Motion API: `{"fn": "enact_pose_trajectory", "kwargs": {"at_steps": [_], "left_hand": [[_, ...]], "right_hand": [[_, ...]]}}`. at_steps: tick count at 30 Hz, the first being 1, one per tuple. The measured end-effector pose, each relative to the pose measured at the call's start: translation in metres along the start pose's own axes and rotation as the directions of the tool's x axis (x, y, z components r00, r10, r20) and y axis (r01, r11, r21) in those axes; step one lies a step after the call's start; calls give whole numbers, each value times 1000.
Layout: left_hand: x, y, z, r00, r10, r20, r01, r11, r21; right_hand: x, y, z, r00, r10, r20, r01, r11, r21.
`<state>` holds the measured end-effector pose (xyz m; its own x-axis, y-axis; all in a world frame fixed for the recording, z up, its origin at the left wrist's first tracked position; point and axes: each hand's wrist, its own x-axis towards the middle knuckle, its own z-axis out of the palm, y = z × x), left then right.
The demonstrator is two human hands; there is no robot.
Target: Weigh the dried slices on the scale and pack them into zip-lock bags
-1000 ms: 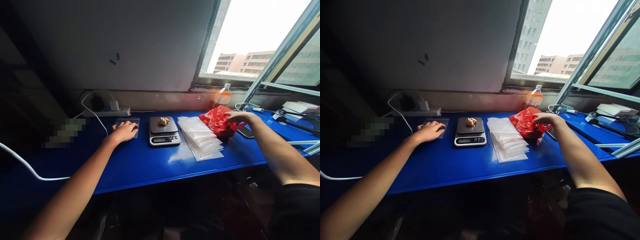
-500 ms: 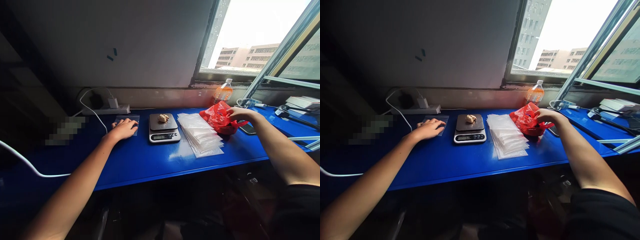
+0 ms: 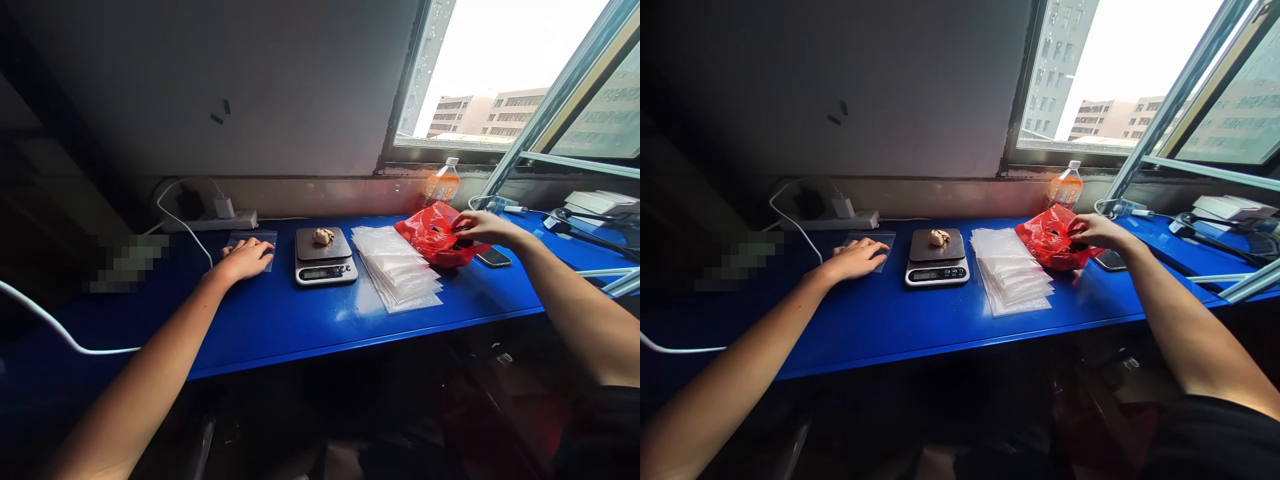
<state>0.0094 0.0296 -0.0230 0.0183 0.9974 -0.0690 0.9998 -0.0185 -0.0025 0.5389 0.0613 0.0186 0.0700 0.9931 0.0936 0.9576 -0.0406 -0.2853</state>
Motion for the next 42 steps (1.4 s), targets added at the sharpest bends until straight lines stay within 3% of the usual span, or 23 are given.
{"fn": "enact_pose_trajectory", "kwargs": {"at_steps": [2, 4, 6, 8, 12, 17, 21, 26, 28, 32, 38, 42], "left_hand": [[0, 0, 0, 1000, 6, 0, -6, 1000, -3], [0, -1, 0, 1000, 7, 0, -7, 1000, -4], [0, -1, 1, 1000, 6, 0, -6, 1000, -5], [0, -1, 1, 1000, 7, 2, -7, 1000, -6], [-1, -2, 1, 1000, 6, 0, -6, 1000, -9], [-5, 0, -1, 1000, -3, -1, 3, 1000, -4], [-8, 1, -2, 1000, -4, -1, 4, 1000, 1], [-6, -1, 1, 1000, -1, -2, 1, 1000, 1], [-5, -2, 2, 1000, 0, -3, 0, 1000, 2], [-5, -1, 2, 1000, 3, -1, -3, 1000, 12], [-5, 1, -1, 1000, 9, 19, -9, 1000, 28], [-6, 0, 0, 1000, 12, 14, -12, 1000, 21]], "right_hand": [[0, -4, -8, 989, 2, -145, 34, 970, 242], [-2, -16, -18, 924, 42, -379, 147, 878, 456], [-7, -36, -26, 826, 60, -560, 298, 797, 525], [-13, -66, -27, 786, -13, -619, 434, 723, 537], [-18, -138, 3, 812, -348, -468, 582, 534, 613], [0, -199, 72, 817, -538, -208, 452, 373, 810], [8, -203, 100, 824, -551, -135, 342, 291, 894], [2, -189, 106, 767, -639, -57, 239, 202, 950], [0, -187, 108, 777, -629, -27, 204, 211, 956], [-2, -191, 115, 801, -598, 32, 207, 327, 922], [-3, -195, 123, 826, -551, -121, 454, 521, 723], [-3, -195, 128, 790, -570, -227, 588, 600, 542]]}}
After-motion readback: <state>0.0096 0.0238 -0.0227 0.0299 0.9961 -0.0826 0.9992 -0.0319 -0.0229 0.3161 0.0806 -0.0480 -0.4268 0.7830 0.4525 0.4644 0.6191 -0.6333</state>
